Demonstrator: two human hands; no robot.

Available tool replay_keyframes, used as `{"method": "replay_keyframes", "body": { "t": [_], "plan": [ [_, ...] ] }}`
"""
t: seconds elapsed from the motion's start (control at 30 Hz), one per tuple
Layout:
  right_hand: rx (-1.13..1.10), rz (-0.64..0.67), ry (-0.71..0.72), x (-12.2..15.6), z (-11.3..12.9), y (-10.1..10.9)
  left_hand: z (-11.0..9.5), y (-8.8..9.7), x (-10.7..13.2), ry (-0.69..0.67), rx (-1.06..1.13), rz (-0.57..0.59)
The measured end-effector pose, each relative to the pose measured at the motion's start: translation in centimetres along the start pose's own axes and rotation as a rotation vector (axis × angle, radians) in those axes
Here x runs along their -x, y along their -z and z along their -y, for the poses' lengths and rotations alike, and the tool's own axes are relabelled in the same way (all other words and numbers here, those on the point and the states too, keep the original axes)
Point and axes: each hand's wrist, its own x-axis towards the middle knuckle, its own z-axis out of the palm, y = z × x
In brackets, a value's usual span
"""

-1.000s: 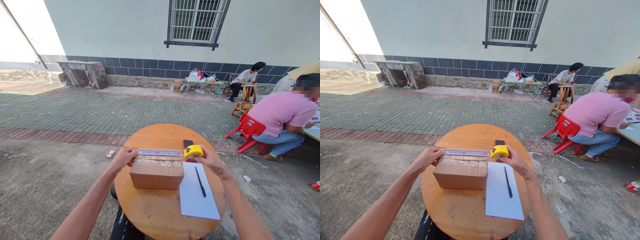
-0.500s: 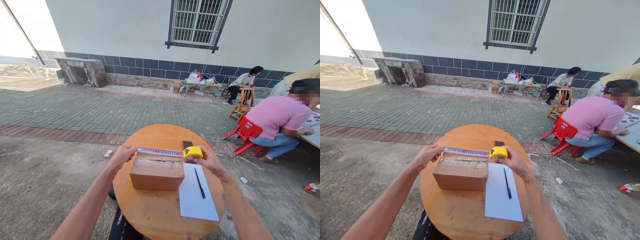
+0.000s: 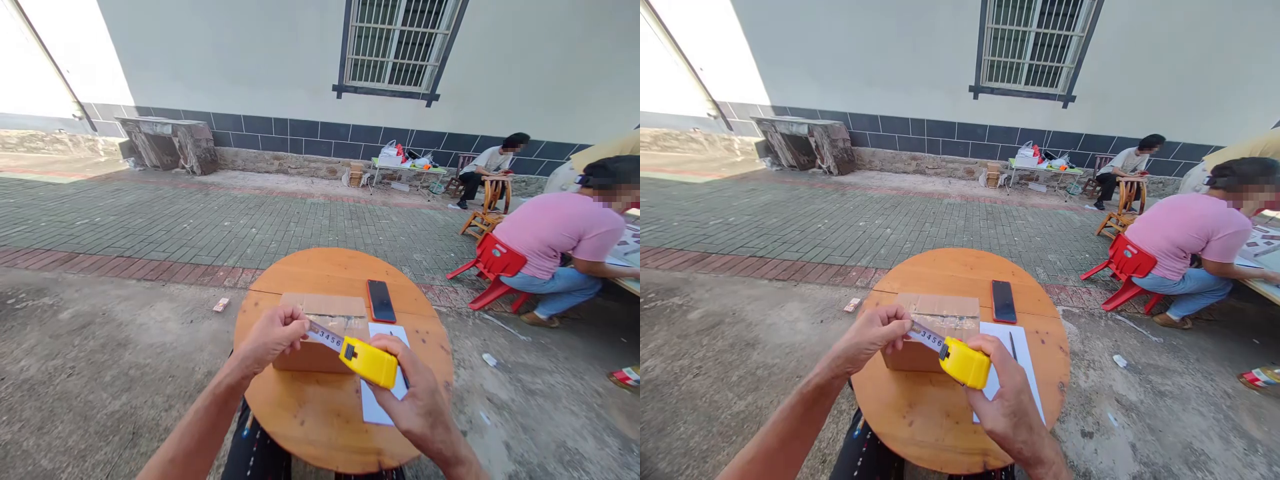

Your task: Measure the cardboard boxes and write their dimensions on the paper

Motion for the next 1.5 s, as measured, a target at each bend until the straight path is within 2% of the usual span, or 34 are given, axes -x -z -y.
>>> {"method": "replay_keyframes", "body": {
  "t": [0.1, 0.27, 0.37, 0.53, 0.7, 0.9, 1.17, 1.5],
  "plan": [
    [0.023, -0.026, 0.005, 1.8, 0.5, -1.1, 0.6, -1.5, 0.7, 0.026, -0.009, 0.016],
    [0.097, -0.004, -0.003, 3.7, 1.3, -1.8, 0.5, -1.9, -0.8, -0.054, -0.064, 0.045],
    [0.166, -0.115, -0.051, 4.9, 1.7, -3.6, -0.5, -1.8, -3.1, -0.087, -0.158, 0.075],
    [0.236, -0.338, -0.112, 6.7, 2.3, -8.1, -2.7, -2.1, -8.0, -0.102, -0.326, 0.202],
    [0.254, -0.388, -0.252, 6.6, 2.8, -10.6, -3.6, -3.8, -11.8, -0.127, -0.551, 0.306],
    [0.216, -0.411, -0.269, 5.5, 2.4, -11.1, -2.9, -5.2, -13.8, -0.187, -0.732, 0.307],
    [0.206, -0.386, -0.277, 5.0, 2.3, -11.4, -2.4, -5.1, -13.3, -0.216, -0.858, 0.279],
    [0.243, -0.324, -0.315, 4.6, 2.8, -9.9, -1.5, -5.1, -13.8, -0.219, -0.954, 0.282]
  ]
}}
